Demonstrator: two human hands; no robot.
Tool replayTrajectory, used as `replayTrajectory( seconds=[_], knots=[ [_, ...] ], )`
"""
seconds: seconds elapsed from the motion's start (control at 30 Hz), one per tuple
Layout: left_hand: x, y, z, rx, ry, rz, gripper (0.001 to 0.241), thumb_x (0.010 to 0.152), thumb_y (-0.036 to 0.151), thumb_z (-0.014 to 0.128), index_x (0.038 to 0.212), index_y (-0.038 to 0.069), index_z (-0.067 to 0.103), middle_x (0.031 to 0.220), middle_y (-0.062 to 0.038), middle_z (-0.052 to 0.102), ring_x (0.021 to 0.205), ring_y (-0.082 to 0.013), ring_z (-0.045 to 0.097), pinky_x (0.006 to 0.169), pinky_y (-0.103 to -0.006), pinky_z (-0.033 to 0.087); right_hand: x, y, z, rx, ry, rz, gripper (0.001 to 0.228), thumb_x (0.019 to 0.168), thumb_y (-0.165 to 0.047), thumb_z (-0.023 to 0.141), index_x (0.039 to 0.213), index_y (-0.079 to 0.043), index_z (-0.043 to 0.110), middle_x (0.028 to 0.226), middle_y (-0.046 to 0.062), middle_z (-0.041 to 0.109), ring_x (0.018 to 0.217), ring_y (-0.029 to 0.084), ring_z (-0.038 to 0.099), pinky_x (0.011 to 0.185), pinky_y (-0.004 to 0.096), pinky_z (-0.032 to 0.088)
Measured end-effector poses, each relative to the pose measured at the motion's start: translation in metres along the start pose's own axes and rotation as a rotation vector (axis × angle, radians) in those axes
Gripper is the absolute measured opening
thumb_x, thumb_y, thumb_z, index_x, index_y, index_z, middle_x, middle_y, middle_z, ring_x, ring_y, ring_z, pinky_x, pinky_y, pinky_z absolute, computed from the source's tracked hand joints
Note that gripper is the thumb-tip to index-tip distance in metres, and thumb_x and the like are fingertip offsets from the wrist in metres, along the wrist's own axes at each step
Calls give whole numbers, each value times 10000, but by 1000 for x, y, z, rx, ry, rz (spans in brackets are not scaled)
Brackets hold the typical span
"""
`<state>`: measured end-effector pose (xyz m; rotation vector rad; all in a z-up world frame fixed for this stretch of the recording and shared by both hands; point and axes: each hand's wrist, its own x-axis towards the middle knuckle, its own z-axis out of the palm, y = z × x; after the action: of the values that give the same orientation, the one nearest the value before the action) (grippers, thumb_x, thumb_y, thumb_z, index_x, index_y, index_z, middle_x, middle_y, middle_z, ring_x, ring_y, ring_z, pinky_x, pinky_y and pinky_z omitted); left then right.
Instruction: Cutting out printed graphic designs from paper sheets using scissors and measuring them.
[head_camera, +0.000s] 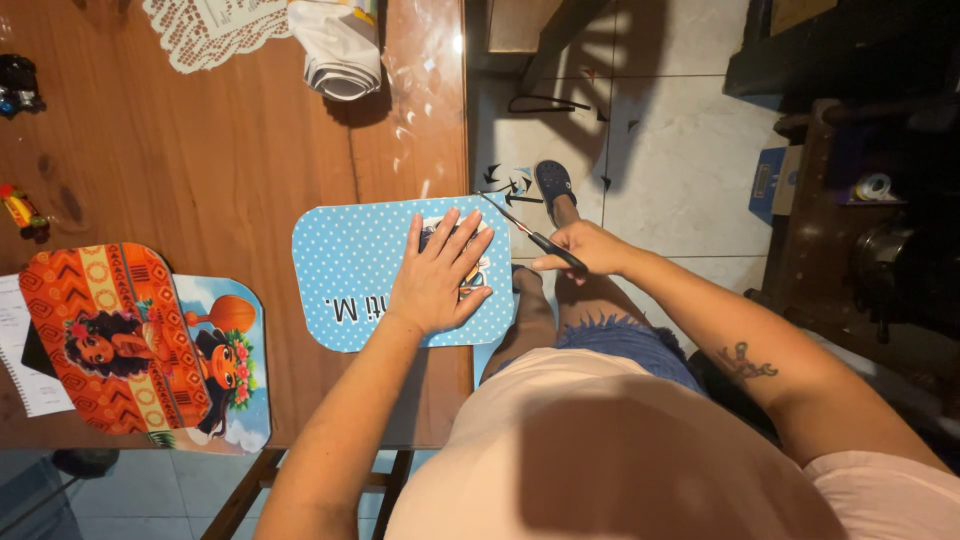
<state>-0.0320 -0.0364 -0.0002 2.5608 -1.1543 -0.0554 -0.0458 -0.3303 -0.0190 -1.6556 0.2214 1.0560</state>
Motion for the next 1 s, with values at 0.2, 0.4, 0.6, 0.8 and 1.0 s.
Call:
replayTrajectory(
  seconds=[0.2, 0.4, 0.6, 0.8, 1.0],
  knots=[
    [1, -1, -1, 2, 31, 25, 777, 955, 695, 381, 1610, 278, 370, 1672, -11, 355, 1548, -277, 284, 1245, -609, 78, 14, 1, 2, -1, -41, -25, 442, 806, -389, 877, 644, -58, 633, 492, 99, 631, 420, 174, 666, 450, 236, 515],
    [2, -2, -3, -26, 25, 57, 773, 952, 707, 362, 1598, 282, 391, 1657, 8, 382, 1541, -269, 302, 1245, -614, 92, 4, 2, -8, -98, -28, 1, 487, 803, -423, 871, 612, -52, 620, 458, 102, 604, 399, 171, 656, 440, 237, 506],
    [2, -11, -6, -62, 12, 191, 745, 979, 693, 307, 1594, 282, 395, 1644, 19, 405, 1528, -266, 332, 1237, -615, 114, -6, 6, -15, -137, -51, 31, 480, 762, -400, 902, 595, -57, 610, 455, 127, 610, 412, 183, 671, 443, 236, 509],
    [3, -14, -8, -82, -4, 245, 743, 987, 690, 286, 1599, 279, 387, 1655, 20, 393, 1532, -269, 328, 1232, -620, 117, 7, 18, -11, -99, -82, 24, 485, 760, -419, 898, 608, -69, 600, 481, 115, 629, 421, 181, 672, 442, 231, 498],
    [3, -15, -8, -82, -22, 266, 751, 988, 695, 277, 1601, 275, 384, 1653, 21, 393, 1527, -272, 334, 1228, -620, 126, 1, 24, -14, -90, -81, 47, 492, 776, -397, 897, 580, -64, 593, 455, 105, 607, 378, 161, 636, 402, 214, 472]
  ],
)
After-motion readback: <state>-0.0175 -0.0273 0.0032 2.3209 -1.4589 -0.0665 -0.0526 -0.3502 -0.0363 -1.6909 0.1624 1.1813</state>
